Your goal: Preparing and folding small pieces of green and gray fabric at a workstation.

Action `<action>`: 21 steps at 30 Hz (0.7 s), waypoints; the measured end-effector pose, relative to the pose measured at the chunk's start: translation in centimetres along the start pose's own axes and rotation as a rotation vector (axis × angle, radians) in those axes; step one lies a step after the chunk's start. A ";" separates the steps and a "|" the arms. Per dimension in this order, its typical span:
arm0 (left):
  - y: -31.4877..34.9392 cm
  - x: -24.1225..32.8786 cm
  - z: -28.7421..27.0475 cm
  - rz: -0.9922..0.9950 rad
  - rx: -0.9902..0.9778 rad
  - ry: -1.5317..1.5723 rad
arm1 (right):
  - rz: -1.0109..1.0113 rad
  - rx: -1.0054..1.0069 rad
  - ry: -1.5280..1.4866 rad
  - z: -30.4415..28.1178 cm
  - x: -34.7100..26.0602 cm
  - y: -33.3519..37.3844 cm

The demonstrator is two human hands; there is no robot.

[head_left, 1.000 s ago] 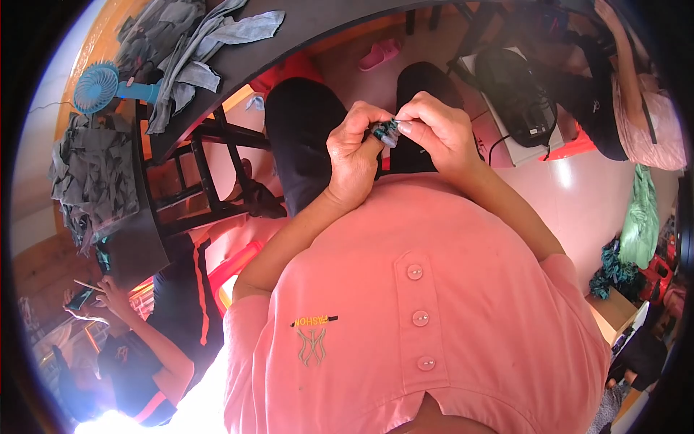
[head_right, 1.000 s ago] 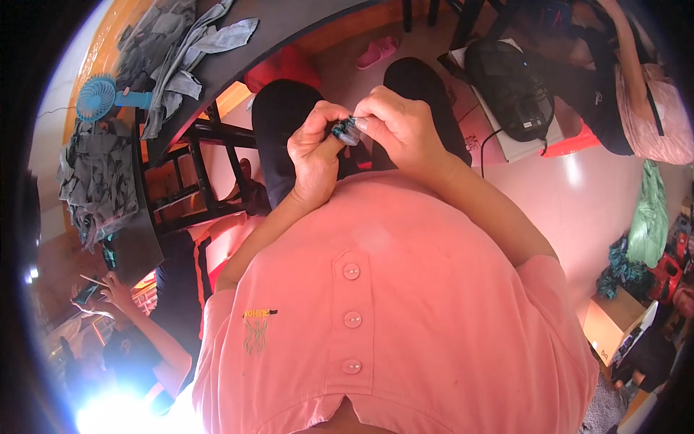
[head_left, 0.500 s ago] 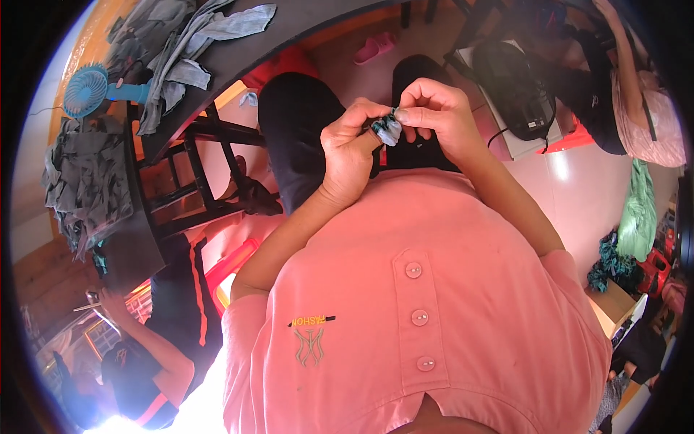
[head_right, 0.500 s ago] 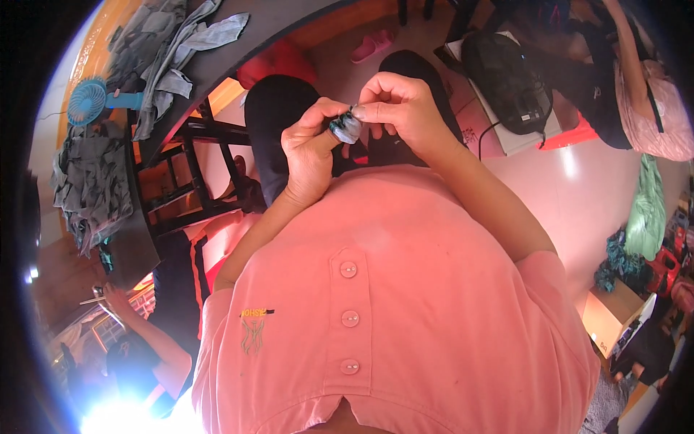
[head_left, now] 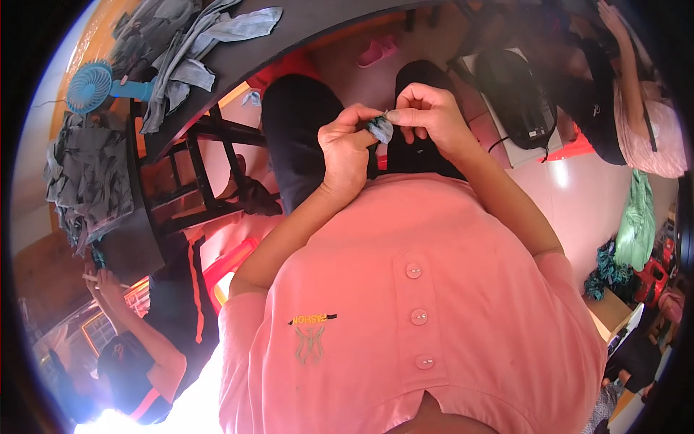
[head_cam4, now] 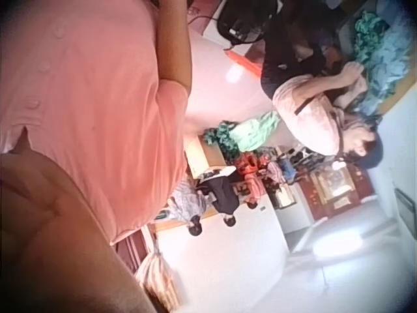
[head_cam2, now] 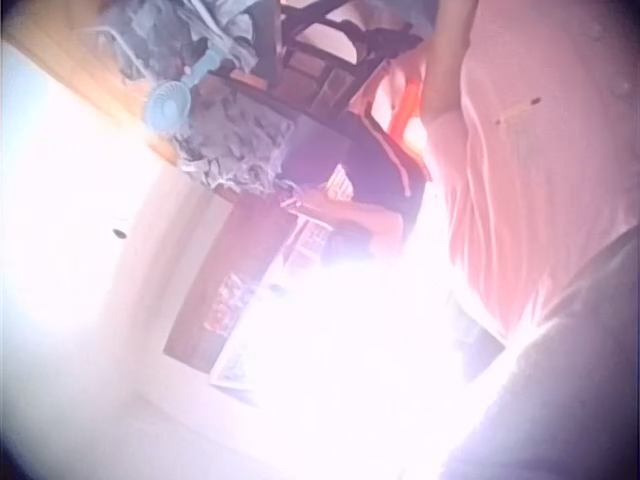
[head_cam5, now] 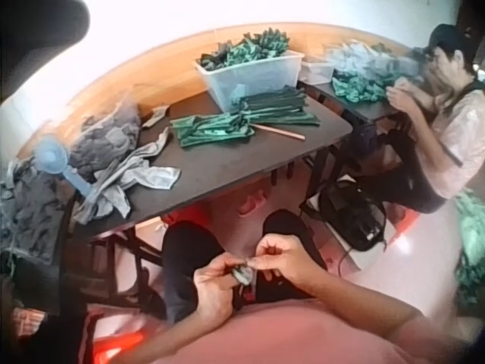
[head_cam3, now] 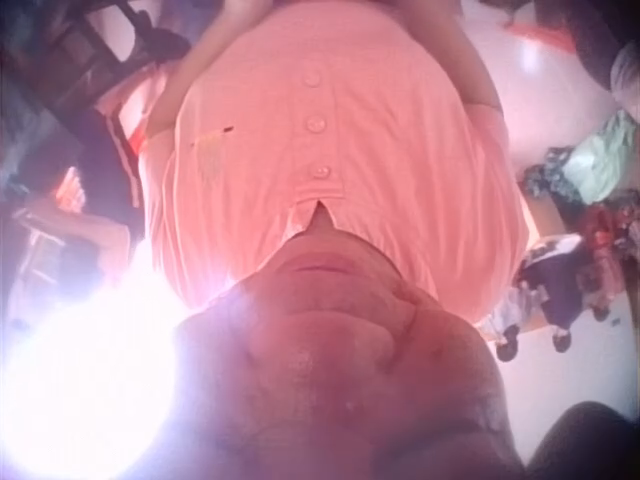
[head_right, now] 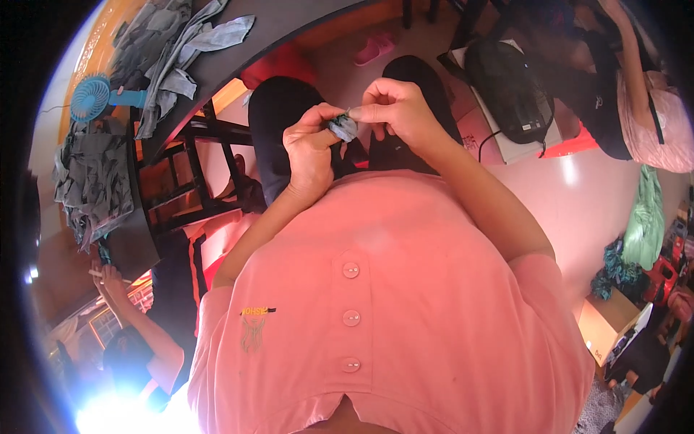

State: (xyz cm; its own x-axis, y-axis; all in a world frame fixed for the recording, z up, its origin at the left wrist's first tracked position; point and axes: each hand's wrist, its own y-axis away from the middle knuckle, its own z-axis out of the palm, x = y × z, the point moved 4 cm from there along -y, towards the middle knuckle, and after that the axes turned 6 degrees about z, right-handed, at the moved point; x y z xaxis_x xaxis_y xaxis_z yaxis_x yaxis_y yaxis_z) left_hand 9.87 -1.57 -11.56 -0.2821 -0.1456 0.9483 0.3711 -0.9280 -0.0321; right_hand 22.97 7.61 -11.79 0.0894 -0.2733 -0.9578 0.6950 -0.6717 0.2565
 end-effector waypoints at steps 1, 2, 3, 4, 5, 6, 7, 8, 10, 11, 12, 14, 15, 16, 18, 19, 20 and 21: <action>0.0 0.0 -0.1 0.006 0.035 -0.014 | 0.000 0.032 -0.010 0.0 0.1 0.1; 0.1 0.0 -0.1 0.009 0.041 -0.014 | 0.000 0.026 -0.007 0.1 -0.1 0.0; 0.1 0.0 -0.1 0.013 0.052 -0.041 | -0.012 0.006 0.010 0.2 -0.5 0.0; 0.2 0.2 -0.1 0.017 0.061 -0.069 | -0.023 -0.013 0.027 0.3 -0.9 -0.1; 0.3 0.3 -0.1 0.018 0.066 -0.068 | -0.023 -0.017 0.029 0.2 -1.2 -0.3; 0.4 0.5 0.1 0.034 0.058 -0.061 | 0.068 -0.087 -0.008 0.1 -1.0 -0.6; 0.5 0.6 0.2 0.049 0.047 -0.053 | 0.160 -0.154 -0.044 0.0 -0.8 -0.8; 0.4 0.4 0.1 0.049 0.049 -0.051 | 0.187 -0.188 -0.082 -0.2 -0.2 -1.0; 0.3 -0.1 -0.6 0.027 0.086 -0.142 | 0.049 -0.036 -0.019 -0.1 -0.2 -0.7; 0.2 -0.2 -0.7 0.028 0.097 -0.141 | -0.092 0.117 0.041 -0.2 -0.5 -0.3; 0.1 -0.2 -0.9 0.046 0.133 -0.169 | -0.241 0.191 0.164 0.1 -0.8 0.5; 0.2 -0.2 -1.0 0.084 0.180 -0.227 | -0.412 0.152 0.339 1.8 -2.1 2.2; 0.2 -0.3 -0.8 0.086 0.191 -0.225 | -0.453 0.128 0.432 2.6 -2.6 2.3; -0.1 -0.4 -0.6 0.084 0.191 -0.183 | -0.563 0.170 0.555 3.1 -2.8 2.0; -0.3 -0.1 -0.2 0.105 0.201 -0.184 | -0.630 0.248 0.728 4.0 -2.4 2.1; -0.3 0.0 -0.1 0.117 0.207 -0.182 | -0.655 0.292 0.791 4.2 -2.3 1.8; -0.4 0.0 -0.1 0.130 0.224 -0.247 | -0.668 0.285 0.793 4.3 -2.3 1.7; -0.4 -0.1 -0.1 0.143 0.242 -0.311 | -0.689 0.309 0.831 4.4 -2.3 1.6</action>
State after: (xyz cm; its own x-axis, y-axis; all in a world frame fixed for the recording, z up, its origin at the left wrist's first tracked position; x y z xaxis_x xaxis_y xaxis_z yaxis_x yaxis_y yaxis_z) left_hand 9.65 -1.19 -11.66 0.0542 -0.1224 0.9910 0.5948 -0.7932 -0.1305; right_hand 20.74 4.15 -8.65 0.2830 0.6887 -0.6675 0.5829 -0.6762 -0.4505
